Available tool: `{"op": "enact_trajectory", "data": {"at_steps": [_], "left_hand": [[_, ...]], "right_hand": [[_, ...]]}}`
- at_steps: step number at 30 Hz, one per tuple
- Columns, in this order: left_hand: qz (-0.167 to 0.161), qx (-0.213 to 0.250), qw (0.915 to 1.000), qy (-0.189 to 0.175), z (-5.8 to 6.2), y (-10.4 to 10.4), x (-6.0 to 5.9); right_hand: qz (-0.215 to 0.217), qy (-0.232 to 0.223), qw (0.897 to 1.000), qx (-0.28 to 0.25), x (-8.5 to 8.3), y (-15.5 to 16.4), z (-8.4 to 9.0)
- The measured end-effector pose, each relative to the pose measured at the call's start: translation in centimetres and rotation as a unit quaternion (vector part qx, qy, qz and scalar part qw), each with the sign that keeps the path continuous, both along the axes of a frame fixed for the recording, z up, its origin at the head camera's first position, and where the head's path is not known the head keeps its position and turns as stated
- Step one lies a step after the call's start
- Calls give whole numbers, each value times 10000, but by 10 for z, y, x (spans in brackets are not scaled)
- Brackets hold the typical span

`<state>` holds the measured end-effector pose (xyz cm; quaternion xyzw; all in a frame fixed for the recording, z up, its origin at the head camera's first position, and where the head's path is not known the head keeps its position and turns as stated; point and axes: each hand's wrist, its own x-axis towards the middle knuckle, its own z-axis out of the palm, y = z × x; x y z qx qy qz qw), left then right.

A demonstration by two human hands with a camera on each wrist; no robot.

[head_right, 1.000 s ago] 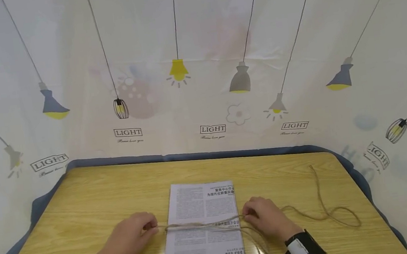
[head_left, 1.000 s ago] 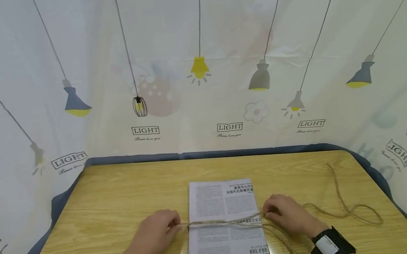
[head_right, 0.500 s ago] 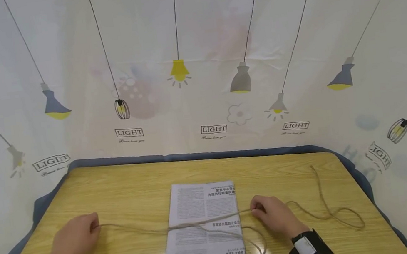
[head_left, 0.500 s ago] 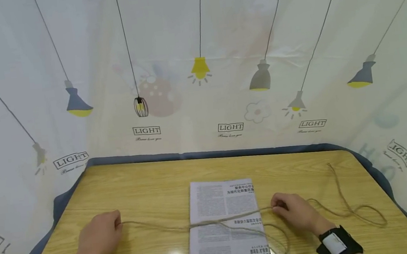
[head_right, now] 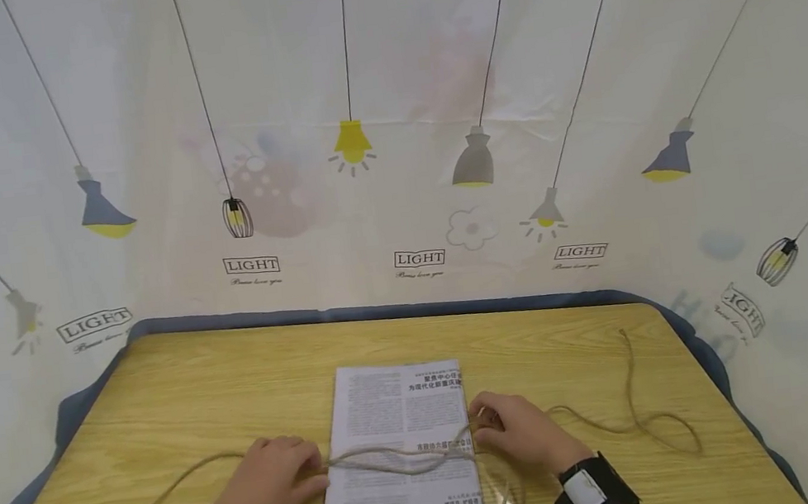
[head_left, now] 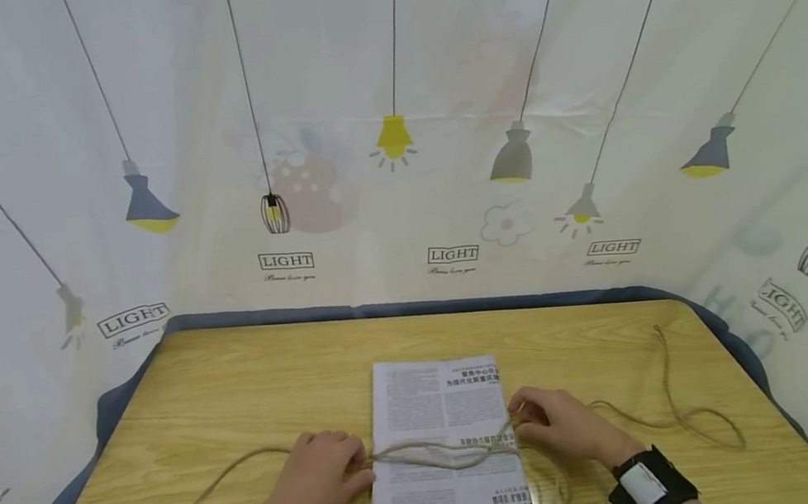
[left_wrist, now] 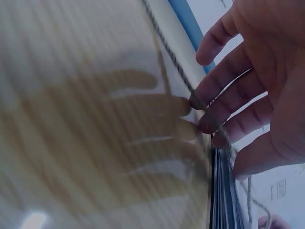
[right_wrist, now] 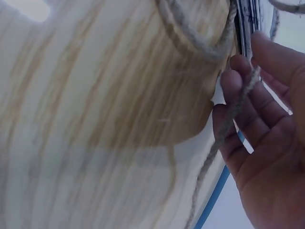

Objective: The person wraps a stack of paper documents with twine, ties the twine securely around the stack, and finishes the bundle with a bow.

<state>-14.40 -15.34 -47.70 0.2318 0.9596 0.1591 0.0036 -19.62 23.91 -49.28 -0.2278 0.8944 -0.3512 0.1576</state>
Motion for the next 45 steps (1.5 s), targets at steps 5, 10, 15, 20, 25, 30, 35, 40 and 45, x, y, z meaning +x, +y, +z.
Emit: {"op": "enact_trajectory", "data": {"at_steps": [5,10,15,20,25,30,35,40,45], "left_hand": [[-44,285,9996,-19,-5,14,-5],[107,1023,9930,-581,-5,4,-10],[432,1199,9884,-824,8,-23,-10],[882,944,9870,-960,15,-63,-7],[1499,155,9858,-746,9,-100,-3],[1403,-340,9892,-250,3,-95,-2],[606,170,9980,81,4,-41,0],[107,269,9995,-135,0,-4,-3],[-52,619,9971,-439,-6,5,-7]], "right_hand": [[-226,215,9995,-65,1,-3,-4],[-514,479,9975,-119,2,1,0],[-1001,503,9937,14,2,6,9],[-1197,425,9919,44,2,10,14],[-1055,422,9935,-97,3,11,10],[-923,450,9947,40,2,6,7],[-886,77,9960,31,2,-6,11],[-529,-137,9982,-253,3,-14,12],[-318,-167,9982,-490,5,-12,13]]}}
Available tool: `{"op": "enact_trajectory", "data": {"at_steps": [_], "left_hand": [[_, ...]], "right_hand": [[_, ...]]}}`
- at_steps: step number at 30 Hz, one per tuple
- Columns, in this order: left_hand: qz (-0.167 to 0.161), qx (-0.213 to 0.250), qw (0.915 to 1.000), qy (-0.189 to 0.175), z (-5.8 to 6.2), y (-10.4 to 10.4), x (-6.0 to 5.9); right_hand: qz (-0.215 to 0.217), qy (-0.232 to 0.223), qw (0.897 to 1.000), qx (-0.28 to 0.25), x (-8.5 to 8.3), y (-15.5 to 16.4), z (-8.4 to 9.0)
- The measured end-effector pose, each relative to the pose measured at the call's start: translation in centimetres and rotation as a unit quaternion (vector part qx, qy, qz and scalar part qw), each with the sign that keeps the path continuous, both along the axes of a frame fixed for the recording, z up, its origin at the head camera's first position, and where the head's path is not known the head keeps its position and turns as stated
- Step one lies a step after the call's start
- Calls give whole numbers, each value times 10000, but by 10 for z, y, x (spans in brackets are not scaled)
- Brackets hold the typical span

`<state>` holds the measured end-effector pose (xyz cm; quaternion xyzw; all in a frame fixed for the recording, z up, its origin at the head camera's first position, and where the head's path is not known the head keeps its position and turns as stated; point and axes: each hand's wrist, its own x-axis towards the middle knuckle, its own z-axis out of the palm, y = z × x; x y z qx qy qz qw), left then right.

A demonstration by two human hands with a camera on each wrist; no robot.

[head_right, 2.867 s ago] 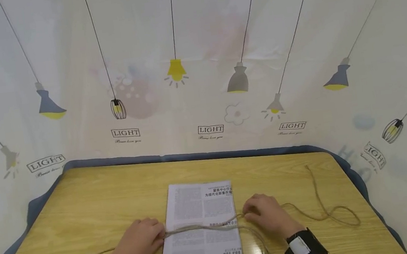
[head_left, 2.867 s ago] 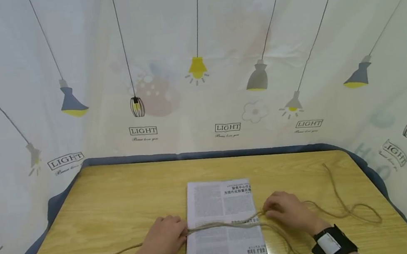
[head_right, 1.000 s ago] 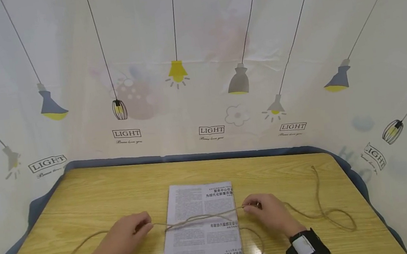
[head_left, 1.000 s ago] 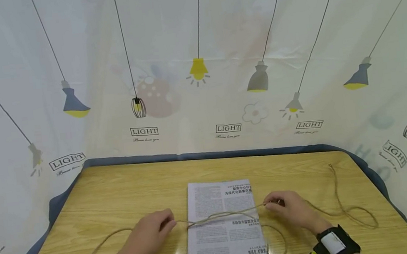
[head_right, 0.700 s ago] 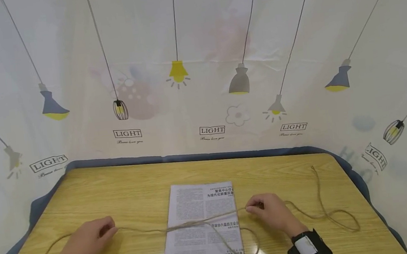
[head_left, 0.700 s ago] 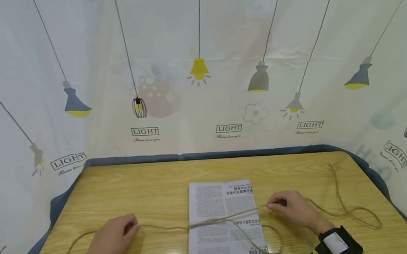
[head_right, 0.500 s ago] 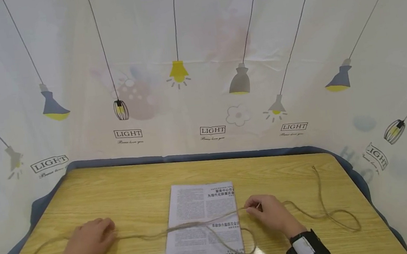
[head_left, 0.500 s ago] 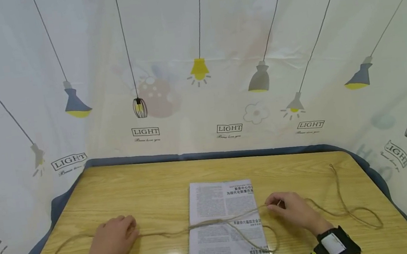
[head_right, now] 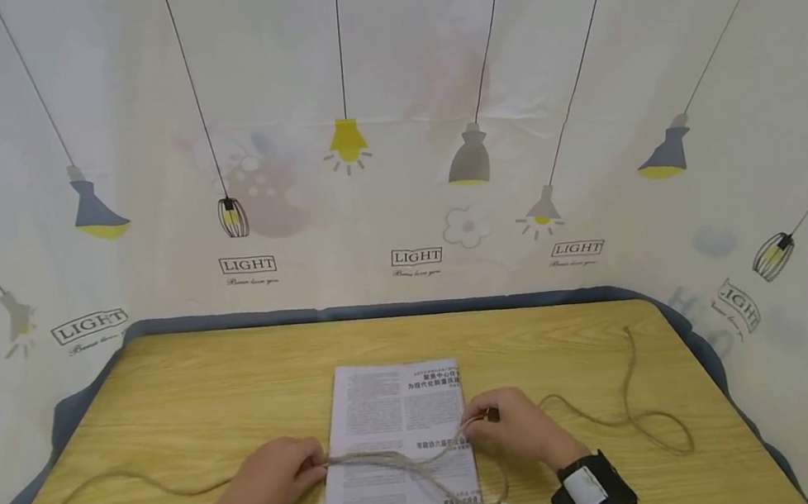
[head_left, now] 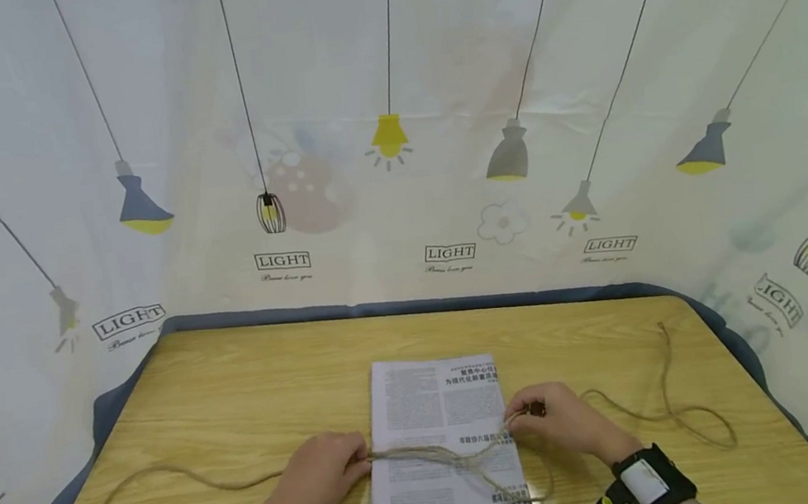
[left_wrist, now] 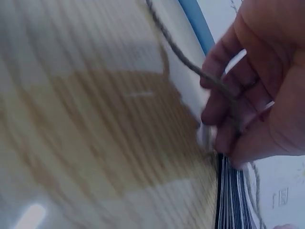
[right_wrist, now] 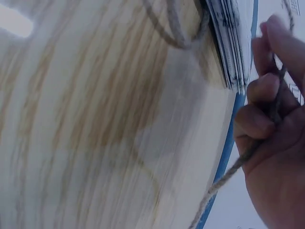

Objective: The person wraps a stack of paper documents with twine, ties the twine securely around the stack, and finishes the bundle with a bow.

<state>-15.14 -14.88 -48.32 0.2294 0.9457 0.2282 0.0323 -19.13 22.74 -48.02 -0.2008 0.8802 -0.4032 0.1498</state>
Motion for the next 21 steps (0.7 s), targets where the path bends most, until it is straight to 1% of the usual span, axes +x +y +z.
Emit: {"op": "enact_trajectory", "data": {"at_steps": [2,5,8,11,13,15,17,19,21], "left_hand": [[47,211,9996,-182,0,-4,-1],[217,468,9973,-514,4,-18,-4],[507,432,9961,-576,11,-37,-4],[955,125,9933,-635,17,-57,-2],[1263,-225,9897,-641,19,-70,0],[1445,-516,9858,-684,19,-81,2],[1524,-740,9829,-725,17,-87,3],[1474,-897,9826,-691,14,-88,4],[1353,-961,9843,-596,12,-83,5]], "right_hand": [[29,-78,9998,-170,0,3,1],[10,-264,9992,-310,1,9,1],[-210,-164,9994,-205,1,16,2],[-431,59,9991,-10,2,22,3],[-507,161,9985,92,2,24,3],[-511,196,9984,146,2,24,2],[-540,218,9980,225,2,23,1],[-526,236,9980,255,1,21,0],[-468,188,9985,234,1,18,-1]]}}
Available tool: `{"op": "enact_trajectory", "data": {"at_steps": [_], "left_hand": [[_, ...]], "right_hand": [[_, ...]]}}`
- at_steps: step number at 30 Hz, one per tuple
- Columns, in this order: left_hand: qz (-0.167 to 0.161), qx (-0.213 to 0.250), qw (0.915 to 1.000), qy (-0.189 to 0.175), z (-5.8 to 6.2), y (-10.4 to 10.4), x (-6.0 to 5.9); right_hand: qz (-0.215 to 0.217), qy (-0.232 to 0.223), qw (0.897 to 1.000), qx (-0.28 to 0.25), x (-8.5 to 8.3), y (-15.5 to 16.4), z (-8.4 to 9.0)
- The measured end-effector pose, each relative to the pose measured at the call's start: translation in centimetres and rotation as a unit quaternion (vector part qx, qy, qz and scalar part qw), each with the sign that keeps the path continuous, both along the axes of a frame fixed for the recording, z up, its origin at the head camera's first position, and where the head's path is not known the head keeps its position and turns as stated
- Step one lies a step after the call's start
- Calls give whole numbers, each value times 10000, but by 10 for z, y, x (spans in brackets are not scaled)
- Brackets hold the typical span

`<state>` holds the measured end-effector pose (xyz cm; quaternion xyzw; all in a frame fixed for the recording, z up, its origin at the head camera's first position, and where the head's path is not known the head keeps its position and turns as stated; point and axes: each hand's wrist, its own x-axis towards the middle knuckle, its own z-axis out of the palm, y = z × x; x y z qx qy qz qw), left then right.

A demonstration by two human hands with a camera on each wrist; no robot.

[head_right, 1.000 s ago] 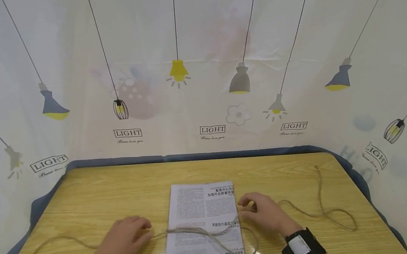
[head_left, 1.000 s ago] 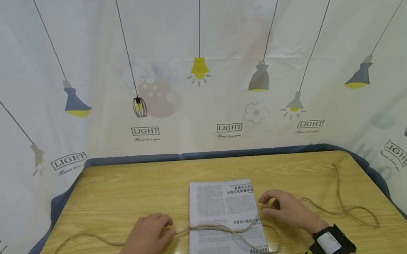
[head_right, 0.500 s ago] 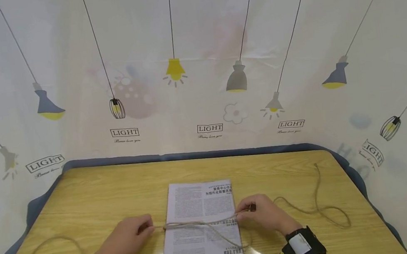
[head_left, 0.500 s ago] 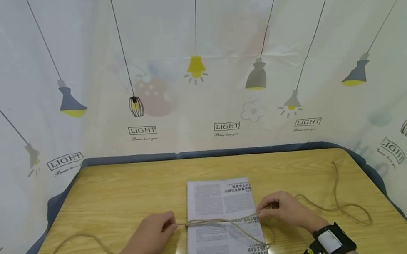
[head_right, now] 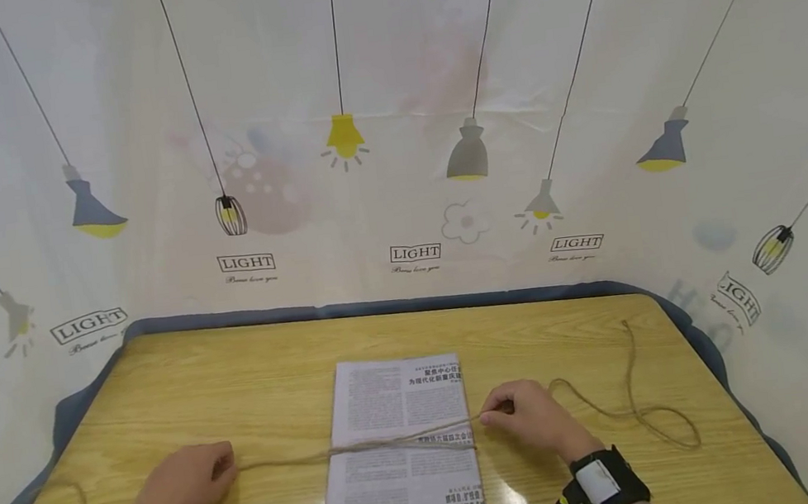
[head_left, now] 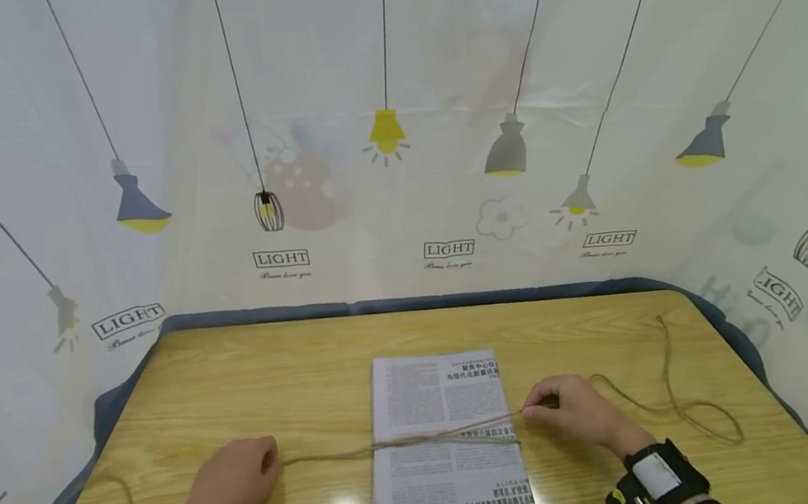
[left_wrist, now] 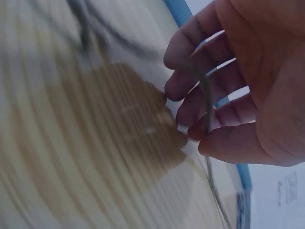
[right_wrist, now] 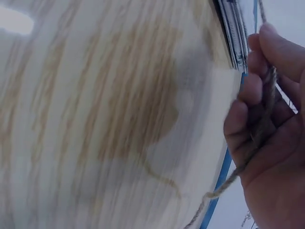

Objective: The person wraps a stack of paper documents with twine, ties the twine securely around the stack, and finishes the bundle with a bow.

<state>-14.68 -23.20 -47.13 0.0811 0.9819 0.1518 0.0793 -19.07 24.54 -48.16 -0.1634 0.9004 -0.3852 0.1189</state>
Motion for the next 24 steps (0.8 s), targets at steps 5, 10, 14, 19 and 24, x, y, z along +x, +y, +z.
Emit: {"op": "enact_trajectory", "data": {"at_steps": [5,10,14,19,24], "left_hand": [[-602,-20,9970,479,-2,35,1],[-1271,110,9872,955,-6,73,2],[-1484,26,9799,1335,-10,89,0],[-1497,49,9815,1191,-10,94,1],[-1209,469,9903,496,-13,90,3]], "right_hand": [[366,-457,9978,-307,0,-8,0],[417,-577,9966,-411,0,-15,3],[399,-433,9974,-420,0,-17,4],[359,-303,9980,-414,-1,-16,2],[328,-276,9982,-421,-1,-10,-4]]}}
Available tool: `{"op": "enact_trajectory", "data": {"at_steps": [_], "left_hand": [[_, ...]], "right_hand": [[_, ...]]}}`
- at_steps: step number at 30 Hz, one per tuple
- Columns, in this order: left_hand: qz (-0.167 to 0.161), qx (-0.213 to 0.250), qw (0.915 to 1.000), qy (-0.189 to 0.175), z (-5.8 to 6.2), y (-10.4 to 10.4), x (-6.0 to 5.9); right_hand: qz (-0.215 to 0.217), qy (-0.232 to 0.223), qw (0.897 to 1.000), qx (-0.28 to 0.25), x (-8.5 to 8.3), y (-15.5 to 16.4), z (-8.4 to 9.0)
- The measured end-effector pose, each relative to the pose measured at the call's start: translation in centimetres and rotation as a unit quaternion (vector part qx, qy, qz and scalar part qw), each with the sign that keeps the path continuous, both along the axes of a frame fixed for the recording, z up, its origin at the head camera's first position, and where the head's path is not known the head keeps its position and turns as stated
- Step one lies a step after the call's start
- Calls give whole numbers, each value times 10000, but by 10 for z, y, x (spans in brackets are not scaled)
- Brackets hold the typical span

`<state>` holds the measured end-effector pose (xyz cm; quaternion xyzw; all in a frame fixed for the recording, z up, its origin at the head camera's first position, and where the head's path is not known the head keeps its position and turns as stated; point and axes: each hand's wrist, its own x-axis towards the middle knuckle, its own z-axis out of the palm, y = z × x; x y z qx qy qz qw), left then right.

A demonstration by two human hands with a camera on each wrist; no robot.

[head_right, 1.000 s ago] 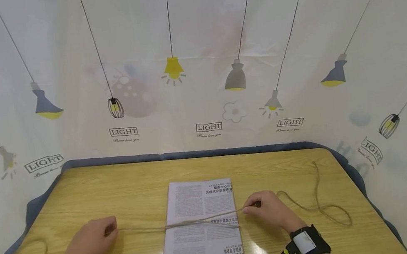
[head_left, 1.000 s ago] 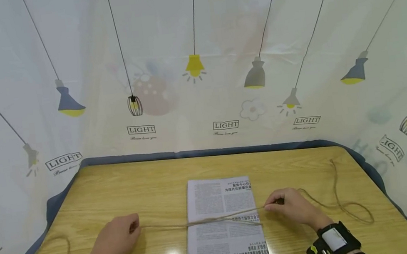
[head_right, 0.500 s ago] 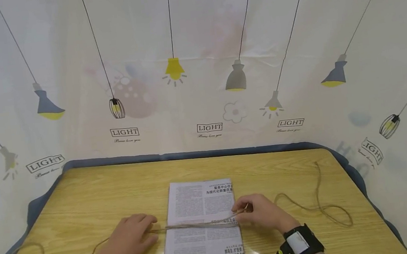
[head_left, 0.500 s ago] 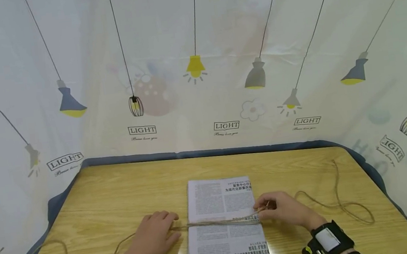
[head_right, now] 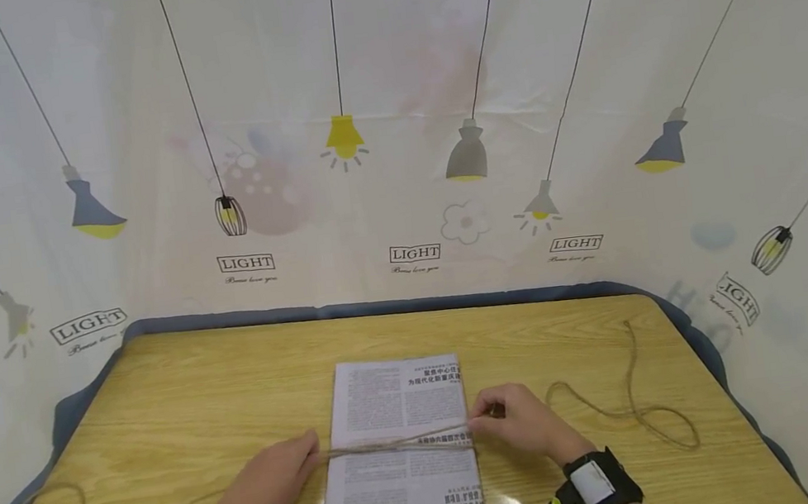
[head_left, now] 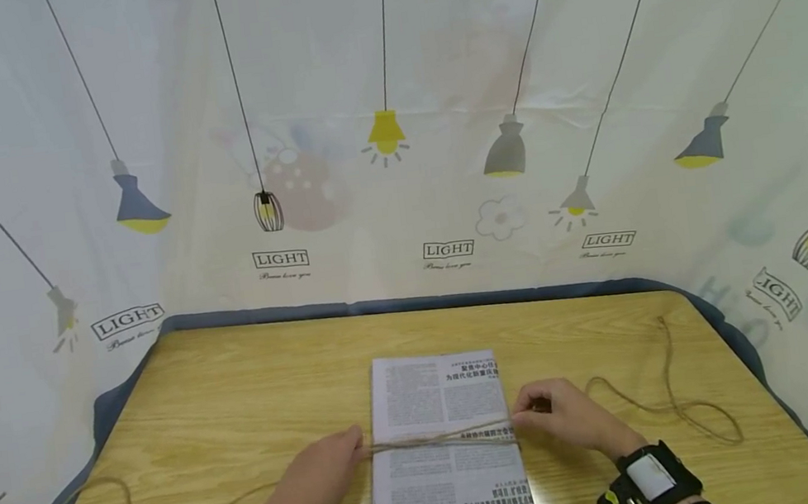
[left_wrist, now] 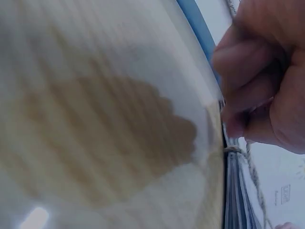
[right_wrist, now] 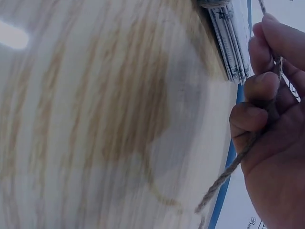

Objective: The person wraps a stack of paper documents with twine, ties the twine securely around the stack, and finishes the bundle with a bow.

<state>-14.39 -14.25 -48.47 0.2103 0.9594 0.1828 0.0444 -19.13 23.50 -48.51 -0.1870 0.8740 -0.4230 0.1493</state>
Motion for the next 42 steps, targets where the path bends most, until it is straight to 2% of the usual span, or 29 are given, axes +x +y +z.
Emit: {"op": "enact_trajectory", "data": {"at_steps": [8,17,20,25,27,29,32,34,38,42], "left_hand": [[173,-255,9983,485,-2,-6,2],[67,-95,9953,964,-2,-9,6],[-66,63,9972,742,0,-11,7],[-357,288,9989,-120,0,-13,7],[-517,329,9979,-189,-1,-13,8],[-738,341,9966,-96,-2,-13,9],[-1081,341,9936,-19,-2,-14,11],[-1268,350,9913,-91,-2,-14,12],[-1366,251,9897,-354,-3,-11,16],[-1380,-45,9893,-479,-8,-7,23]], "right_hand": [[-39,0,9999,-117,1,3,-4],[-353,449,9962,658,-11,-1,-7],[-403,608,9945,746,-18,-5,-6],[-452,1023,9903,819,-33,-17,-4],[-441,1077,9898,822,-38,-21,-3],[-369,1082,9900,830,-44,-26,-2],[-222,913,9924,795,-51,-32,0],[-159,781,9940,754,-56,-35,1],[-22,641,9956,687,-63,-38,1],[78,341,9978,564,-66,-39,-3]]}}
